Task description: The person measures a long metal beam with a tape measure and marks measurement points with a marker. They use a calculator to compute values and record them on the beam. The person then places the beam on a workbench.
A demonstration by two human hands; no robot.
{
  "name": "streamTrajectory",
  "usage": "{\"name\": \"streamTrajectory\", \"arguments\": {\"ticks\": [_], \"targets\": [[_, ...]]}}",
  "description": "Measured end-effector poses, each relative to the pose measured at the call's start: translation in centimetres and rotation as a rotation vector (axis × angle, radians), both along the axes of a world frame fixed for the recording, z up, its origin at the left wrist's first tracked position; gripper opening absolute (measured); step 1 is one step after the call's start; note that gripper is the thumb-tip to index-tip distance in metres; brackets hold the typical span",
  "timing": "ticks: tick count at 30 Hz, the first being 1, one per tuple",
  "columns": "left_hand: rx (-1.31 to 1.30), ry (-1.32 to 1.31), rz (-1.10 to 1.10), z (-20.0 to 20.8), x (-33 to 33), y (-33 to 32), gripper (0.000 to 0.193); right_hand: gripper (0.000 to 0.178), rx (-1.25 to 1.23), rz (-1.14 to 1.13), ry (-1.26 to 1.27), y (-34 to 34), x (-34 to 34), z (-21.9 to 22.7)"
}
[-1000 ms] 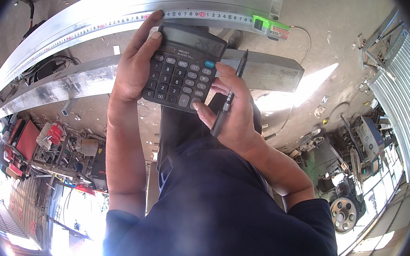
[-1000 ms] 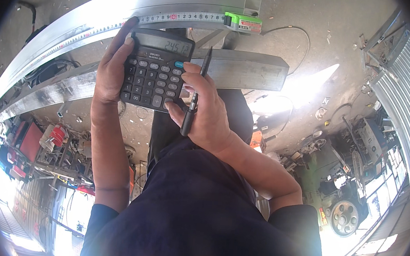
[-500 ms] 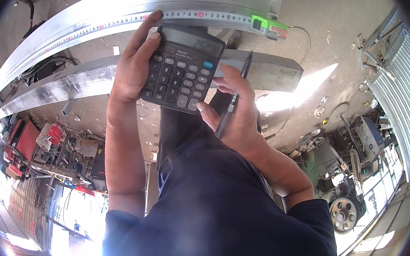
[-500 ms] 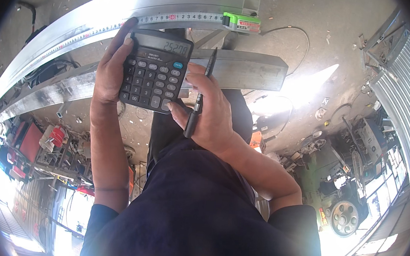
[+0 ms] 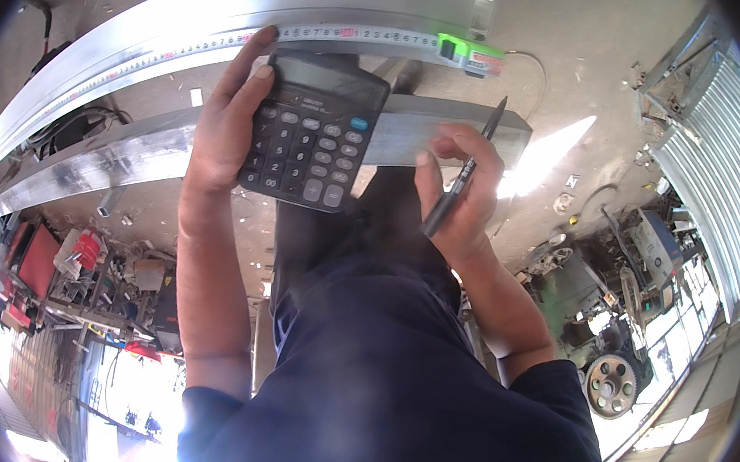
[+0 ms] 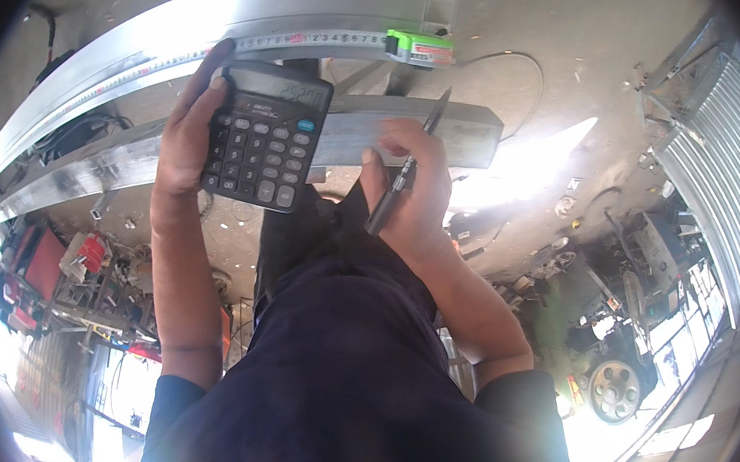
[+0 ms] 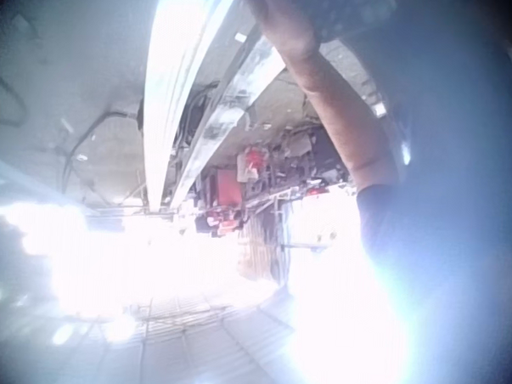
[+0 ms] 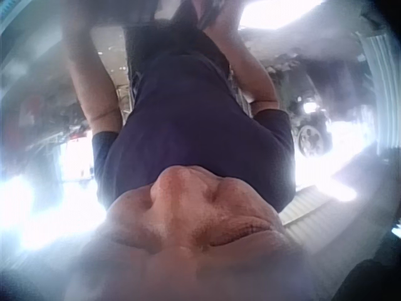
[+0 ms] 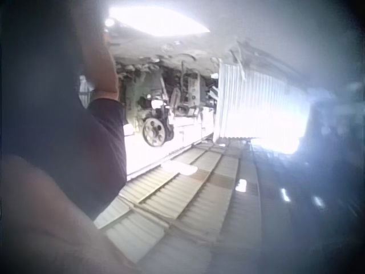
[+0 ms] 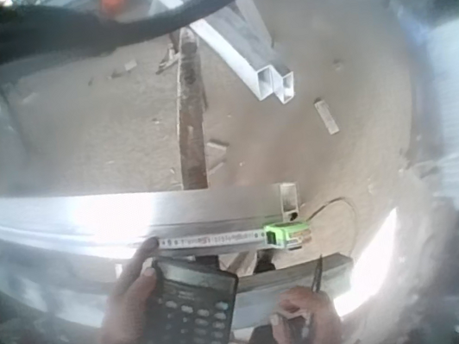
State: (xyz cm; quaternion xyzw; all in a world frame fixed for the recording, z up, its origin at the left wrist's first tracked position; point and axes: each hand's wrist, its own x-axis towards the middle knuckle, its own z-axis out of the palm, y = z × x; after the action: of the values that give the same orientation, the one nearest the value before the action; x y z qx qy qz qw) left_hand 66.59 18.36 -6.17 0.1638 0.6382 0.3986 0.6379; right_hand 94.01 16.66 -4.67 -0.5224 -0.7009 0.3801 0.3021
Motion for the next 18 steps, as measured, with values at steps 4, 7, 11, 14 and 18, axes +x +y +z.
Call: {"name": "streamTrajectory", "arguments": {"ticks": [4,7,11,14,18], "targets": [[0.025,-0.021,0.010,0.1,0.3,0.1,0.057,0.032,0.125,-0.161,-0.080,1.3,2.3,-1.8],[0.037,-0.009,0.001,0.2,0.2,0.1,0.057,0.029,0.108,-0.218,-0.128,1.8,3.5,-2.6],[0.044,-0.006,-0.004,0.1,0.1,0.1,0.057,0.036,0.087,-0.189,-0.186,2.5,4.2,-2.3],[0.037,0.006,0.000,0.1,0.1,0.0,0.056,0.051,0.176,-0.166,-0.186,4.0,3.7,-1.7],[0.045,0.003,0.024,0.0,0.2,0.0,0.056,0.072,0.188,-0.107,-0.234,7.2,2.6,-1.1]]}}
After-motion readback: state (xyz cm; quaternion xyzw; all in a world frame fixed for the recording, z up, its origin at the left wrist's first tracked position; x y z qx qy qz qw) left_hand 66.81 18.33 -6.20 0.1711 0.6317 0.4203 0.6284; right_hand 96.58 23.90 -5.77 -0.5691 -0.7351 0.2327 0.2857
